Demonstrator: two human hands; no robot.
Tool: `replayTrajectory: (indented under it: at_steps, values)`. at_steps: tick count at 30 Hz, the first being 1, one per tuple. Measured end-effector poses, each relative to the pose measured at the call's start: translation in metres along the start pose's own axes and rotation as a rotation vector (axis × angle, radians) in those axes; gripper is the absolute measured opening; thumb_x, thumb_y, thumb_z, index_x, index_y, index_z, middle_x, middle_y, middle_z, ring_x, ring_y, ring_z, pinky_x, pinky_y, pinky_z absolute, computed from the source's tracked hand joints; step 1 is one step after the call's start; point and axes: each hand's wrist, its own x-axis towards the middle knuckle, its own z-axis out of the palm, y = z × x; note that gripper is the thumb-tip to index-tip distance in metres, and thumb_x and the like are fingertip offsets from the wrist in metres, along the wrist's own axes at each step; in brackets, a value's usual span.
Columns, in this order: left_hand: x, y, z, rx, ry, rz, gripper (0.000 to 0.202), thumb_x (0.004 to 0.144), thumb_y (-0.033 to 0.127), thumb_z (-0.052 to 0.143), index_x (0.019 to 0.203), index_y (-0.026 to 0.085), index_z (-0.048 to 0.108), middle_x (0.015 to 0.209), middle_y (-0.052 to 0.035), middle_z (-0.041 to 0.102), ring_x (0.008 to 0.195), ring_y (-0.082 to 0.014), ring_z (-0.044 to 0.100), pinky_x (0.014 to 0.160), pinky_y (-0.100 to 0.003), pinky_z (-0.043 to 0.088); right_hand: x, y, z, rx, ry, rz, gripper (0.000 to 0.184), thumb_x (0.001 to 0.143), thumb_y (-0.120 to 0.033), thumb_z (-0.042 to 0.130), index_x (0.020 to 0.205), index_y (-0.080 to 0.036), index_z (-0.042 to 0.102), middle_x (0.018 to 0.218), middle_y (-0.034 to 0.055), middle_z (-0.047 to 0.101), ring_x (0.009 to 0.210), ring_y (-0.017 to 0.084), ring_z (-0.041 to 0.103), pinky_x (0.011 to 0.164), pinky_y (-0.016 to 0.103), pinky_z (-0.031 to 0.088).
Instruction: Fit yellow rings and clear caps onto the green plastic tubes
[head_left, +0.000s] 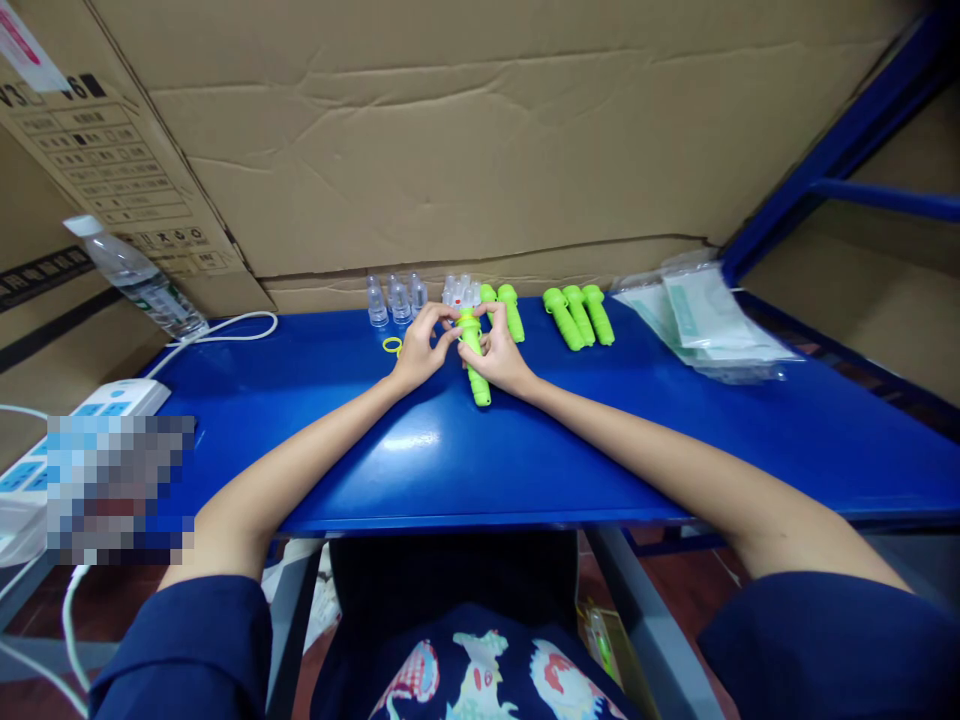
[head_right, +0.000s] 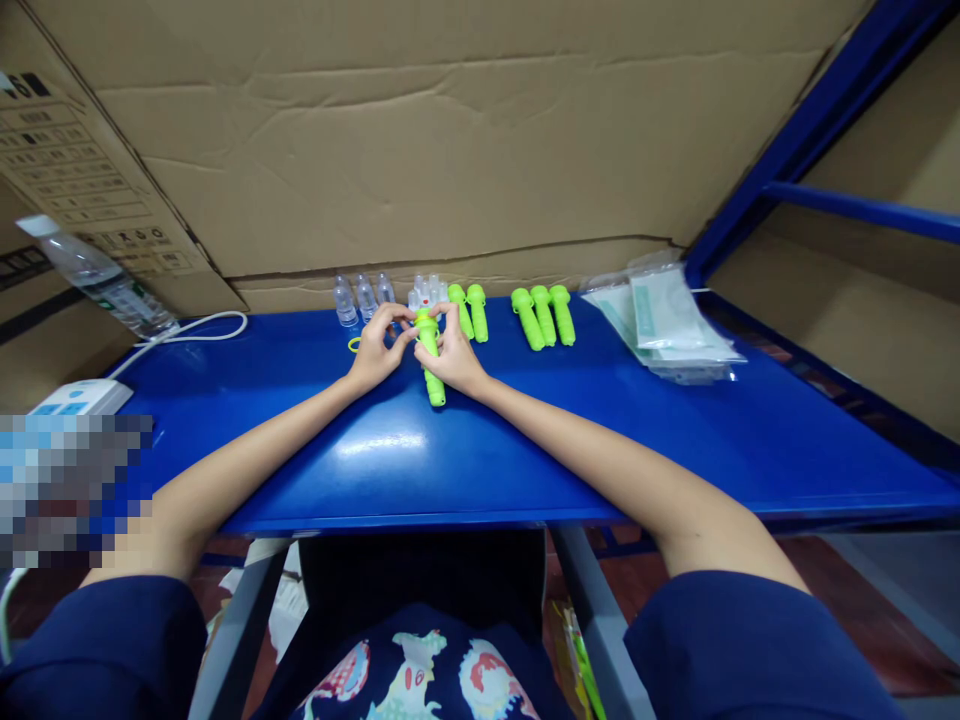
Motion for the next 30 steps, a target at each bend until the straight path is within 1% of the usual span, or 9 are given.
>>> replayTrajectory:
  at_steps: [3,7,13,18,25,30]
  values:
    - [0.0,-0.0009,0.0003,-0.008,0.006,0.004,0.016,0.094,0.033,0.058,0.102,0.019,0.058,0.101,-0.0065,0.064,0.08,-0.0147,0.061,0.068,-0.028,0.045,-0.0004,-0.0008,-0.0001,-0.004,0.006,0.003,0.058,0.081,-0.048,0.072,0.108,-0.029,0.025,0.063,-0.0087,0.047,0.046,0.016,0.06,0.041,0.029,0.049]
    - [0.0004,-0.0022,0.0005,-0.044,0.005,-0.007,0.015,0.093,0.031,0.06,0.101,0.018,0.058,0.098,-0.0061,0.064,0.077,-0.0134,0.061,0.066,-0.026,0.045,-0.001,-0.0011,0.0,-0.015,0.003,0.006,0.055,0.081,-0.043,0.071,0.108,-0.028,0.025,0.063,-0.0089,0.048,0.046,0.016,0.06,0.041,0.029,0.049]
    - [0.0008,-0.0052,-0.0006,-0.086,-0.045,-0.071,0.022,0.092,0.038,0.061,0.1,0.017,0.058,0.096,-0.0063,0.065,0.075,-0.0127,0.06,0.064,-0.025,0.045,-0.0012,0.0009,0.0005,-0.021,0.006,0.001,0.054,0.08,-0.039,0.071,0.108,-0.028,0.026,0.064,-0.0095,0.05,0.044,0.015,0.06,0.041,0.03,0.05]
    - [0.0008,-0.0071,-0.0004,-0.095,-0.051,-0.091,0.025,0.092,0.041,0.061,0.1,0.017,0.058,0.098,-0.0066,0.066,0.076,-0.0131,0.061,0.064,-0.025,0.044,-0.0013,0.0011,0.0002,-0.004,0.005,-0.004,0.056,0.081,-0.042,0.071,0.11,-0.028,0.026,0.063,-0.0097,0.05,0.044,0.016,0.06,0.041,0.031,0.051]
    - [0.0005,-0.0068,-0.001,-0.097,-0.04,-0.116,0.03,0.091,0.045,0.062,0.099,0.017,0.059,0.095,-0.0066,0.067,0.076,-0.0135,0.061,0.063,-0.025,0.044,-0.0014,-0.0008,-0.0007,-0.029,0.009,0.012,0.054,0.082,-0.046,0.07,0.108,-0.028,0.027,0.06,-0.0087,0.049,0.046,0.018,0.061,0.041,0.031,0.05]
    - [0.0005,-0.0049,-0.0018,-0.069,-0.046,-0.12,0.027,0.094,0.043,0.059,0.094,0.016,0.061,0.089,-0.0054,0.068,0.075,-0.014,0.061,0.063,-0.025,0.044,-0.002,-0.001,0.0004,-0.023,0.026,-0.004,0.053,0.084,-0.047,0.068,0.109,-0.029,0.025,0.069,-0.0067,0.05,0.049,0.016,0.06,0.046,0.032,0.053]
